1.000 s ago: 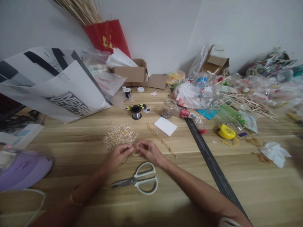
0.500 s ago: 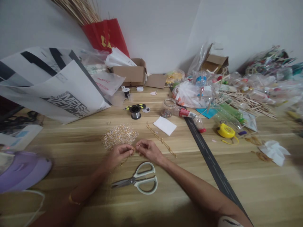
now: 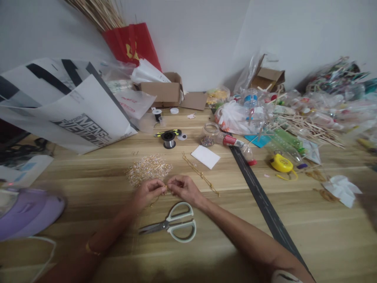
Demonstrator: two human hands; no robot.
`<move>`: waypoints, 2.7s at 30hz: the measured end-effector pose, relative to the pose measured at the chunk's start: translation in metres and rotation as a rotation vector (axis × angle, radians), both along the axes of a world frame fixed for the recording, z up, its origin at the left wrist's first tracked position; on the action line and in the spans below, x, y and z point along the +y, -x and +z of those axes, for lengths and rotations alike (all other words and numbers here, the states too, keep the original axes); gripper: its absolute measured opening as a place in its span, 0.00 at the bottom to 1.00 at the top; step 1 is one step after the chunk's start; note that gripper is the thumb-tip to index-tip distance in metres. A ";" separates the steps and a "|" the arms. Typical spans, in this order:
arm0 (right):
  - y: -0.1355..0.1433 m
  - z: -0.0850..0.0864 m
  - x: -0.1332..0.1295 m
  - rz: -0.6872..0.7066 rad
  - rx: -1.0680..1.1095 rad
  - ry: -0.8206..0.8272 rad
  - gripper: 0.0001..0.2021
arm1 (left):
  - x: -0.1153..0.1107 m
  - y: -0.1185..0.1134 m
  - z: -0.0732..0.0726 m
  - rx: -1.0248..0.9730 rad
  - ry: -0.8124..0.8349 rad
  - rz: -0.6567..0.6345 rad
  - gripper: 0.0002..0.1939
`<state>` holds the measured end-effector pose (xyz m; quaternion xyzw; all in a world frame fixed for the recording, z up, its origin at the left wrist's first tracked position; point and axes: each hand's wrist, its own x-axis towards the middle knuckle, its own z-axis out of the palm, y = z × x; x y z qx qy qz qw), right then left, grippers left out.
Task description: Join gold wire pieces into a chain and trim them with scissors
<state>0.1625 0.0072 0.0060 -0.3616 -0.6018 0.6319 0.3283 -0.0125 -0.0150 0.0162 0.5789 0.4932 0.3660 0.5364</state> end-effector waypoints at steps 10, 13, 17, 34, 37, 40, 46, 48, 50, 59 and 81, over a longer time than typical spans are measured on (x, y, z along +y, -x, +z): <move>0.003 0.003 -0.003 0.022 0.060 0.005 0.15 | 0.000 0.000 -0.001 0.014 -0.024 0.011 0.10; 0.003 0.003 -0.004 0.016 0.048 0.002 0.15 | -0.001 0.000 -0.002 0.005 -0.035 0.010 0.10; 0.003 0.003 -0.004 -0.011 0.036 0.022 0.17 | -0.002 -0.001 -0.003 0.026 -0.049 -0.003 0.10; -0.007 0.004 0.013 -0.122 0.064 0.041 0.17 | 0.005 0.011 -0.006 0.095 -0.013 -0.008 0.15; -0.008 0.007 0.013 -0.133 0.075 0.028 0.16 | 0.005 0.011 -0.008 0.169 -0.080 -0.042 0.13; -0.009 0.010 0.013 -0.138 0.088 0.018 0.16 | 0.006 0.012 -0.010 0.245 -0.167 -0.069 0.11; -0.011 0.012 0.014 -0.167 0.117 -0.008 0.15 | 0.005 0.013 -0.010 0.270 -0.123 -0.113 0.12; -0.012 0.012 0.015 -0.183 0.131 -0.016 0.15 | 0.004 0.012 -0.009 0.280 -0.086 -0.139 0.13; -0.013 0.010 0.016 -0.197 0.140 -0.027 0.15 | 0.004 0.011 -0.007 0.270 -0.040 -0.174 0.15; -0.017 0.001 0.023 -0.223 0.166 -0.040 0.15 | 0.006 0.014 0.005 0.237 -0.006 -0.298 0.19; -0.024 0.014 0.030 -0.142 -0.135 -0.187 0.19 | 0.009 0.030 0.014 0.245 0.120 -0.355 0.17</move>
